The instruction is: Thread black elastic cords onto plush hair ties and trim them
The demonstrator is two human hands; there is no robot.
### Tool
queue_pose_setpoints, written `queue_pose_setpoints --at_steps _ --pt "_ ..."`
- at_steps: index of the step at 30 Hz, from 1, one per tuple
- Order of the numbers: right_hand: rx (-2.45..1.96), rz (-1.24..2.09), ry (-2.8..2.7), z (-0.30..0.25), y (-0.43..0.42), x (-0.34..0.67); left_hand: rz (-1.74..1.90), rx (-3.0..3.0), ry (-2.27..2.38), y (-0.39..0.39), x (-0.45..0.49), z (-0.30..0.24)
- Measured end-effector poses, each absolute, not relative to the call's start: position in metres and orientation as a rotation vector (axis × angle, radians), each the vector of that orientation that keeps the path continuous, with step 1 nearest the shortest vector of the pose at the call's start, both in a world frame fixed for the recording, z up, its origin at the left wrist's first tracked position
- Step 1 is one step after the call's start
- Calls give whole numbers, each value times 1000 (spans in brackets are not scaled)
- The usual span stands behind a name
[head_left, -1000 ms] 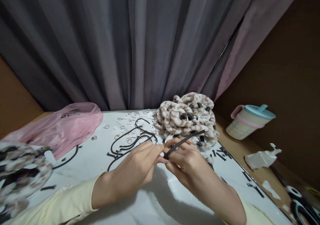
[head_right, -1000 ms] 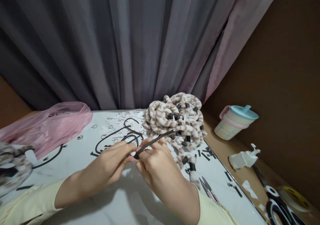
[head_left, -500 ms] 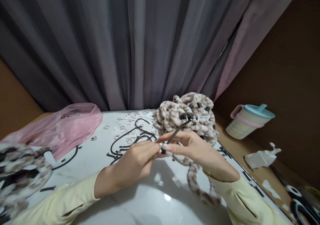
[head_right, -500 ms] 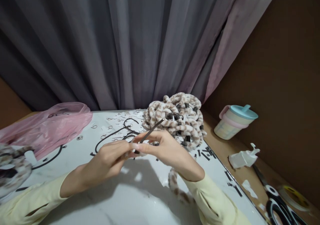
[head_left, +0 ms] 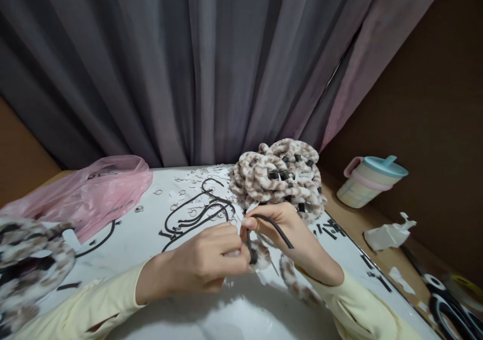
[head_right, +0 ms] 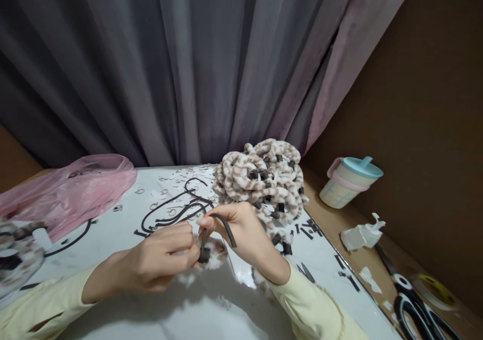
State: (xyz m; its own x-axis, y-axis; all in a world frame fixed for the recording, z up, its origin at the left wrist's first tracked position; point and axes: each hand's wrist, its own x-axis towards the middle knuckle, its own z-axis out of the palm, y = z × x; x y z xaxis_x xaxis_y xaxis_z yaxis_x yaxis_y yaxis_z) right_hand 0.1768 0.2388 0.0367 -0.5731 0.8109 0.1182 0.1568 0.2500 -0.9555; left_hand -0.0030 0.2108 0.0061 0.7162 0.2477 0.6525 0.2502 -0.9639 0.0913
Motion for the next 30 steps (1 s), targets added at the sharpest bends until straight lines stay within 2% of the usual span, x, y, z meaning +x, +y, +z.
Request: queue_pose_setpoints --at_steps 5,11,17,25,27,30 --pt "-947 1497 -1943 27 244 174 -1008 -2615 -303 214 -2 4" --pt "-1084 1434 -1992 21 247 171 -953 -2393 -225 220 -6 1" --pt "-1111 1416 -1970 21 242 169 -1060 -2399 -205 222 -4 -2" --pt "-1173 1390 -1903 15 244 166 -1145 -2541 -412 219 -4 -9" --pt "-1130 1208 -1879 14 244 167 -1237 -2581 -567 220 -5 -12" --pt "-1027 623 -1852 21 236 172 -1477 -2538 -881 224 -5 -15"
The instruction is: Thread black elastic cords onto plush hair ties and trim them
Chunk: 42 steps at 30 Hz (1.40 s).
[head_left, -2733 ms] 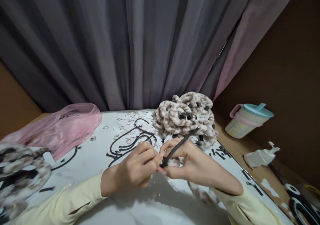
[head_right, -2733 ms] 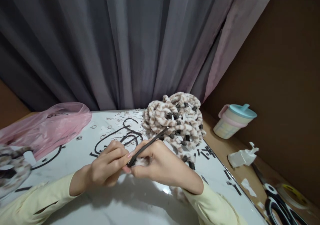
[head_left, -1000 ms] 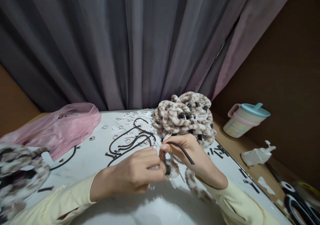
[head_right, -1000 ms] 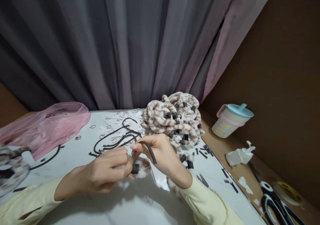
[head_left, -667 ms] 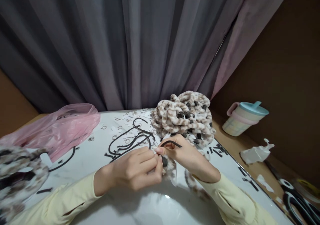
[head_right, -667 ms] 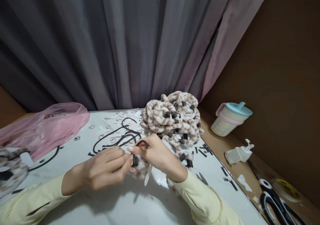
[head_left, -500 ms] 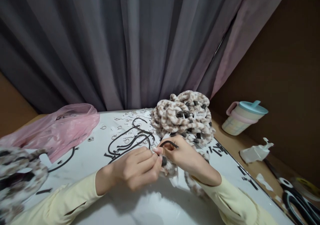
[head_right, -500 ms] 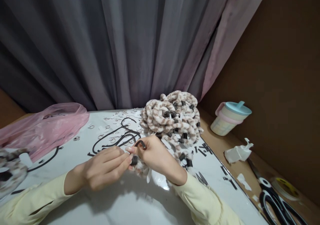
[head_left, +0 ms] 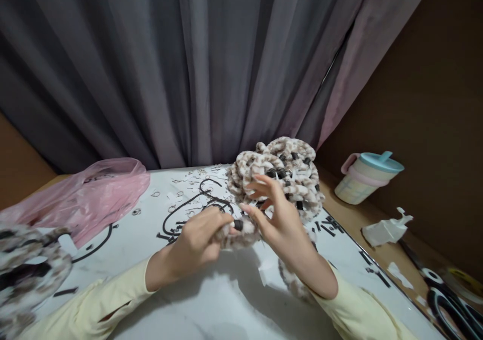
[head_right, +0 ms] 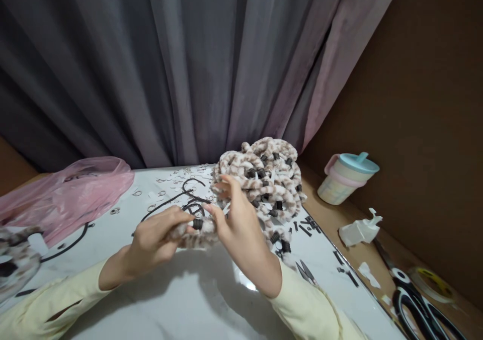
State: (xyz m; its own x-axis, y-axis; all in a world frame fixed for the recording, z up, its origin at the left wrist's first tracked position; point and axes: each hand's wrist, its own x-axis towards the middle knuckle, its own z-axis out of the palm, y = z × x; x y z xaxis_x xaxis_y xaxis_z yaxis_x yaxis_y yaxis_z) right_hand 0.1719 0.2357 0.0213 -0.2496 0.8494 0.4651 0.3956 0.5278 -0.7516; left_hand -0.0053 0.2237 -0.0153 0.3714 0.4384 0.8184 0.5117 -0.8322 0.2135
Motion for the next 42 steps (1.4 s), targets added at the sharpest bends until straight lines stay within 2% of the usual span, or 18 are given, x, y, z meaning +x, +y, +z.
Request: queue_pose_setpoints --at_steps 2,3,6,10,12,15,18,22,28,34,37,42 --pt "-982 380 -1855 29 224 175 -1623 -2514 -1192 227 -5 -15" --pt "-976 374 -1884 32 218 176 -1693 -2513 -1367 228 -5 -14" --pt "-1081 601 -2104 34 205 175 -1947 -2533 -1792 232 -3 -10" --pt "-1206 944 -2240 23 209 163 -2278 -2577 -1870 233 -1 -7" --pt "-1162 1286 -2087 18 215 156 -2242 -2562 -1878 233 -1 -7" --pt "-1080 1785 -1747 15 221 151 -1960 -2502 -1701 231 -2 -11" --pt "-1019 1882 -1684 18 222 153 -1685 -2431 -1160 234 -6 -16" --pt "-1057 1506 -1980 22 223 158 -1316 -2305 -736 240 -14 -17" --pt "-1003 746 -2413 13 219 160 -1202 -2348 -794 241 -15 -15" --pt "-956 -421 -2605 9 215 166 -1066 -2587 -859 245 -13 -17" --pt "-915 -537 -2524 16 223 172 -1265 -2671 -989 244 -10 -14" --pt "-992 -158 -2519 17 243 178 -1492 -2818 -1160 238 -7 -4"
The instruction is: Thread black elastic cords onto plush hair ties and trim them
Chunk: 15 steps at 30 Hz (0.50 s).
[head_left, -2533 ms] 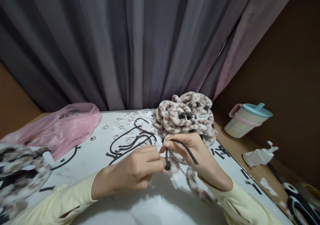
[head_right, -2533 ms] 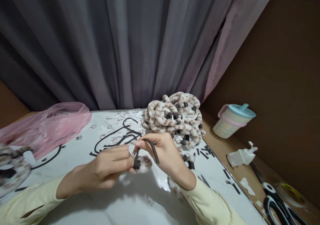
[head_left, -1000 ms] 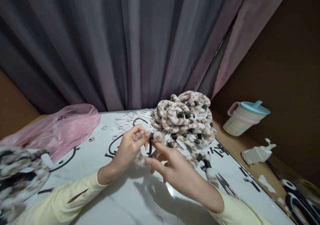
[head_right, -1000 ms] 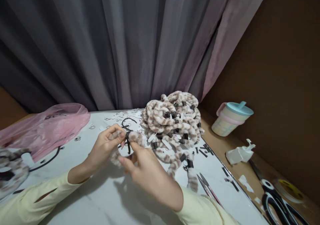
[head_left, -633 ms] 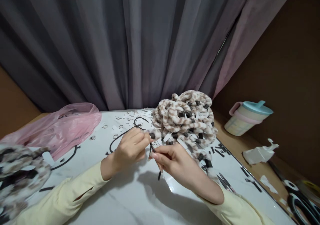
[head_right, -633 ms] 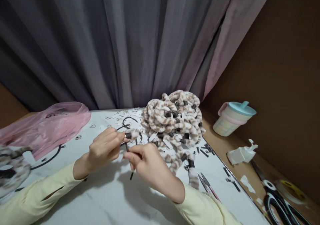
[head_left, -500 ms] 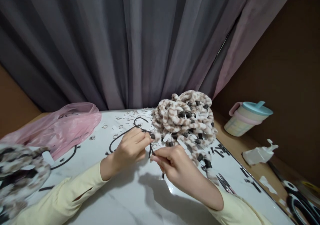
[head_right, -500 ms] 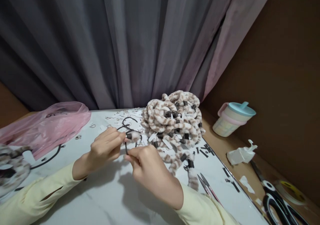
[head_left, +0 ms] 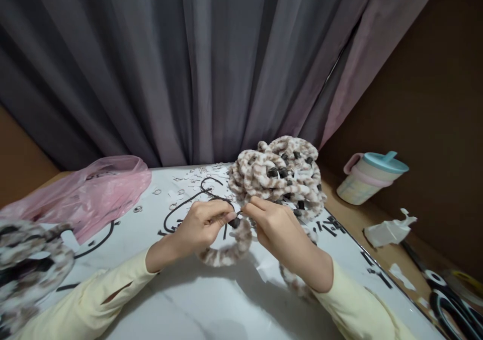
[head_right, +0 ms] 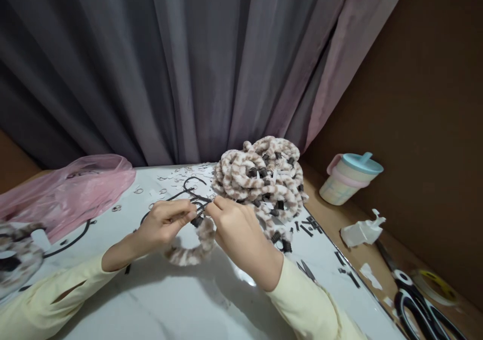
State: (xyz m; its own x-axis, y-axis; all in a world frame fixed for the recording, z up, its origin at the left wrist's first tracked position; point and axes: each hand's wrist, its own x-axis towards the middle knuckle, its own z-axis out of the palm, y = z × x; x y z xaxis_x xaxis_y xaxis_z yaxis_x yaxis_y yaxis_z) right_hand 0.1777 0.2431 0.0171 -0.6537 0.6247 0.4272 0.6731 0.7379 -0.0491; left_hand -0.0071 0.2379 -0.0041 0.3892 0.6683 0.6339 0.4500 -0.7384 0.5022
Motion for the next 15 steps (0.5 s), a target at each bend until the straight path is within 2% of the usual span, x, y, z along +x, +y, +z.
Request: queue_pose_setpoints --at_steps 8,15 --pt "-919 392 -2415 2 260 175 1233 2251 1034 231 -3 -5" --pt "-951 389 -2292 -11 271 169 1071 1958 1317 246 -5 -20"
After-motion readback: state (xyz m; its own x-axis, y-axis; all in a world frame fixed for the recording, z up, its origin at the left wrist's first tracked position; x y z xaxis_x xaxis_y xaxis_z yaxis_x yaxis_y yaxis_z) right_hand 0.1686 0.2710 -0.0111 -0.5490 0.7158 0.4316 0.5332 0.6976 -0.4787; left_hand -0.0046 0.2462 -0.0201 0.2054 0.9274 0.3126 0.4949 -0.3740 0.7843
